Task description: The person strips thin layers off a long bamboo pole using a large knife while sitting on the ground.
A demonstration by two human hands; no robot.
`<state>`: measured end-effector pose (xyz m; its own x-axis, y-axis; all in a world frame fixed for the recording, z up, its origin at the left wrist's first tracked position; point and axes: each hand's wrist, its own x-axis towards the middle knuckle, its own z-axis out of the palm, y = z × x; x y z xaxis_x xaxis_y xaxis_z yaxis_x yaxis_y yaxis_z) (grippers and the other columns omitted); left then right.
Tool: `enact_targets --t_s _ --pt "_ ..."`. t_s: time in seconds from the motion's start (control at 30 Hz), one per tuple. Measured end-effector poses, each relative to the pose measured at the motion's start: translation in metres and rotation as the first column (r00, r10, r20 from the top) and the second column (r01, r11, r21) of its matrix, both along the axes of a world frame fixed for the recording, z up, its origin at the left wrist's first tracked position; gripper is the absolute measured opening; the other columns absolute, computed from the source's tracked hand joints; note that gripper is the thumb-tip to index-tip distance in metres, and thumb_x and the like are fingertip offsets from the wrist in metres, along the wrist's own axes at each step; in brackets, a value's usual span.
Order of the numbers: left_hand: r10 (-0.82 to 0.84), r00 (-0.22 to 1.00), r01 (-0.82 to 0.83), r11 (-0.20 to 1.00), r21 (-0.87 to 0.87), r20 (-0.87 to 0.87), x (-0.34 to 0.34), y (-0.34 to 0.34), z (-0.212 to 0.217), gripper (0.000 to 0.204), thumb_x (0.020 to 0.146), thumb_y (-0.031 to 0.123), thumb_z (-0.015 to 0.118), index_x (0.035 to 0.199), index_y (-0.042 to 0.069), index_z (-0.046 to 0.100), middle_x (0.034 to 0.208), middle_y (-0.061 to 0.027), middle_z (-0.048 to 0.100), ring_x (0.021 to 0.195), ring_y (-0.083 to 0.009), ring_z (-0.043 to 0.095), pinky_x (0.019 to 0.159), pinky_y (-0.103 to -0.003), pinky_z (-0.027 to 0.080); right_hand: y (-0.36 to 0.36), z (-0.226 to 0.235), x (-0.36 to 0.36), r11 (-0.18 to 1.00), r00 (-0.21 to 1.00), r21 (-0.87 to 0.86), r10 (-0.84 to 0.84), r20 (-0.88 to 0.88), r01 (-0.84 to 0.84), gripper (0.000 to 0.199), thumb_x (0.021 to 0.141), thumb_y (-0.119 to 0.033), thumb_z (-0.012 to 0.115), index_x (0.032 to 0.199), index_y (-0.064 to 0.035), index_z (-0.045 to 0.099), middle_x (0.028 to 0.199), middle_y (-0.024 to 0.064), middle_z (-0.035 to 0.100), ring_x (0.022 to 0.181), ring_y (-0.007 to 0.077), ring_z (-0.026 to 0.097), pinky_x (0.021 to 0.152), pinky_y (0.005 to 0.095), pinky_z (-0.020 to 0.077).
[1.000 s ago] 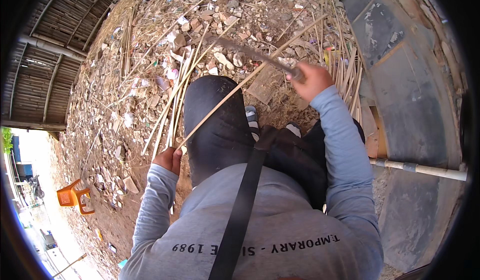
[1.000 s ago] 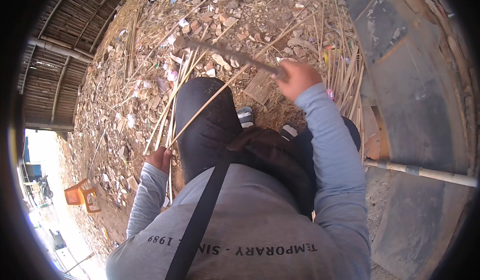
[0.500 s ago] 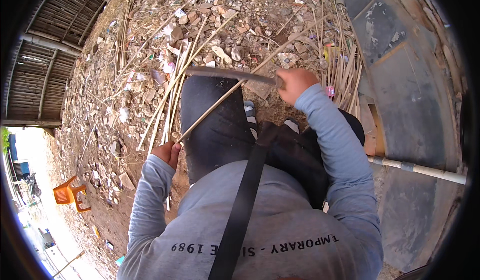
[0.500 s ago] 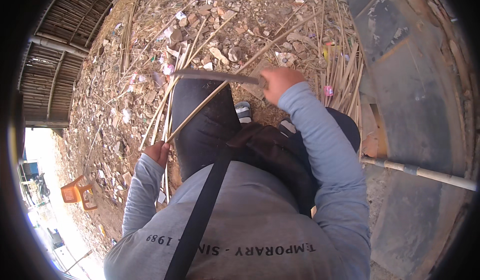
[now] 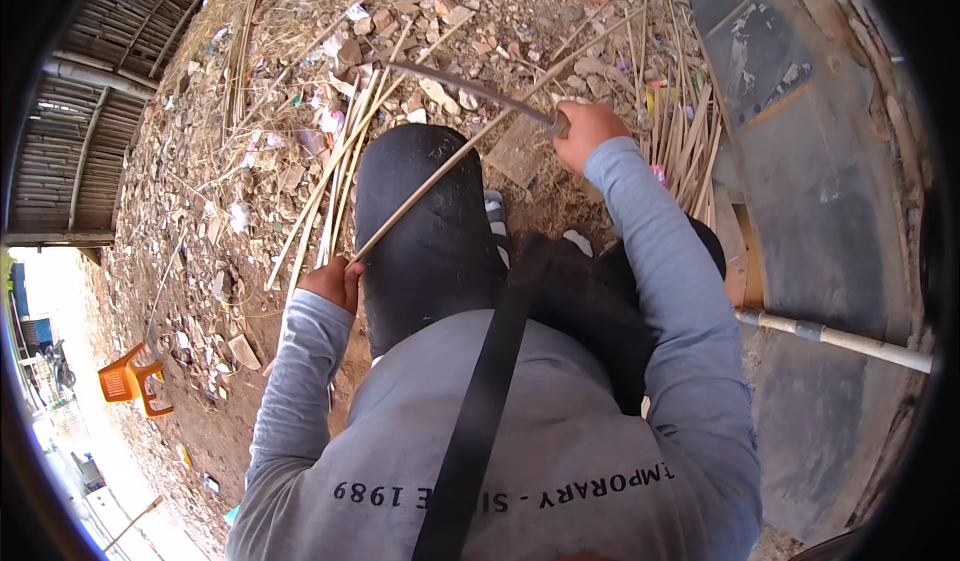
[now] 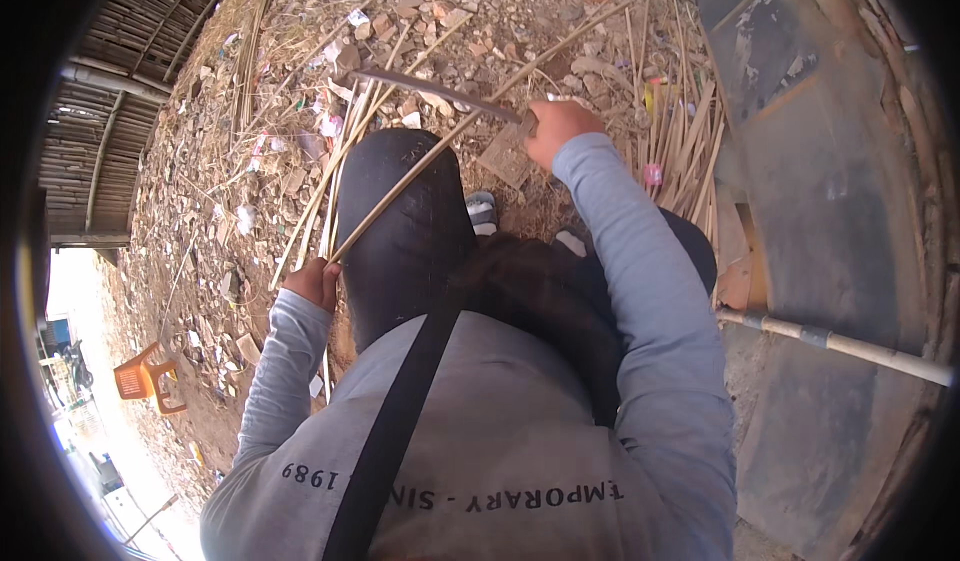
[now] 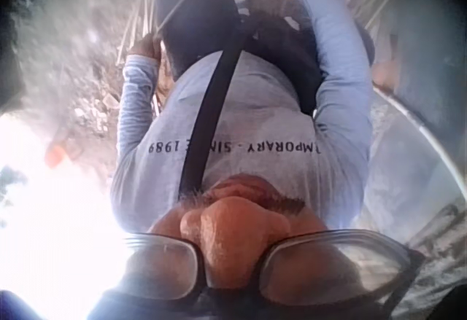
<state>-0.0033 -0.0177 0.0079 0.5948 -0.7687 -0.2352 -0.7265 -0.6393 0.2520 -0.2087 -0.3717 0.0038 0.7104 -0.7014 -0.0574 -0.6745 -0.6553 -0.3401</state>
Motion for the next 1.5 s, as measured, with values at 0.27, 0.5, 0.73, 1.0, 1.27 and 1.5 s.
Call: enact_targets --t_s 0.27,0.5,0.73,1.0,1.27,1.5 --pt "0.001 1.0 -0.001 0.999 0.054 -0.01 0.004 0.009 0.004 0.041 0.097 0.041 0.046 0.086 0.003 0.057 0.069 -0.0249 0.061 0.069 -0.0458 0.061 0.062 -0.052 0.047 0.021 -0.005 0.005 0.995 0.995 -0.058 0.089 0.038 -0.087 0.021 0.079 -0.024 0.065 0.094 -0.0104 0.062 0.082 0.0155 0.066 0.08 0.0363 0.065 0.072 0.0465 0.0522" --pt "-0.043 0.999 0.044 0.997 0.069 -0.02 0.008 0.002 0.009 0.041 0.097 0.04 0.045 0.087 0.002 0.058 0.069 -0.0251 0.061 0.069 -0.0468 0.06 0.064 -0.052 0.047 0.008 -0.003 -0.007 0.988 0.996 -0.146 0.058 0.07 -0.048 0.024 0.078 -0.024 0.067 0.097 -0.0111 0.061 0.085 0.0161 0.066 0.08 0.0372 0.065 0.074 0.0472 0.052" --pt "-0.007 1.0 0.007 0.998 0.061 -0.005 0.006 -0.007 0.011 0.041 0.098 0.04 0.044 0.089 0.002 0.059 0.072 -0.0242 0.063 0.07 -0.0454 0.062 0.066 -0.051 0.049 -0.024 -0.007 -0.018 0.987 0.983 0.035 -0.161 0.093 0.158 0.024 0.08 -0.023 0.064 0.102 -0.0127 0.062 0.086 0.0141 0.068 0.083 0.0366 0.065 0.076 0.0472 0.0524" --pt "-0.032 0.999 0.031 0.996 0.082 0.005 0.01 0.007 0.005 0.04 0.097 0.039 0.046 0.088 0.002 0.059 0.072 -0.0244 0.062 0.07 -0.0458 0.061 0.064 -0.051 0.048 0.013 0.002 -0.01 0.966 0.992 -0.226 0.118 -0.049 -0.126 0.022 0.077 -0.019 0.066 0.097 -0.0097 0.063 0.082 0.017 0.066 0.079 0.0361 0.065 0.071 0.0461 0.052" --pt "0.006 0.997 -0.015 0.994 0.108 0.076 0.011 0.003 0.027 0.037 0.095 0.038 0.051 0.086 0.003 0.06 0.071 -0.0251 0.062 0.07 -0.0455 0.062 0.064 -0.052 0.049 -0.033 -0.001 -0.033 0.957 0.962 0.095 -0.272 -0.031 0.274 0.028 0.077 -0.019 0.065 0.104 -0.0097 0.064 0.093 0.0188 0.067 0.088 0.0363 0.065 0.078 0.0443 0.052" --pt "-0.058 0.998 0.061 0.993 0.097 -0.04 0.021 -0.002 0.017 0.04 0.096 0.04 0.048 0.09 0.004 0.064 0.07 -0.0226 0.063 0.068 -0.0429 0.062 0.064 -0.049 0.049 -0.022 -0.021 -0.021 0.993 0.994 0.045 -0.106 0.04 0.105 0.031 0.075 -0.02 0.066 0.104 -0.0116 0.065 0.084 0.0167 0.067 0.08 0.0365 0.065 0.074 0.0434 0.0524"
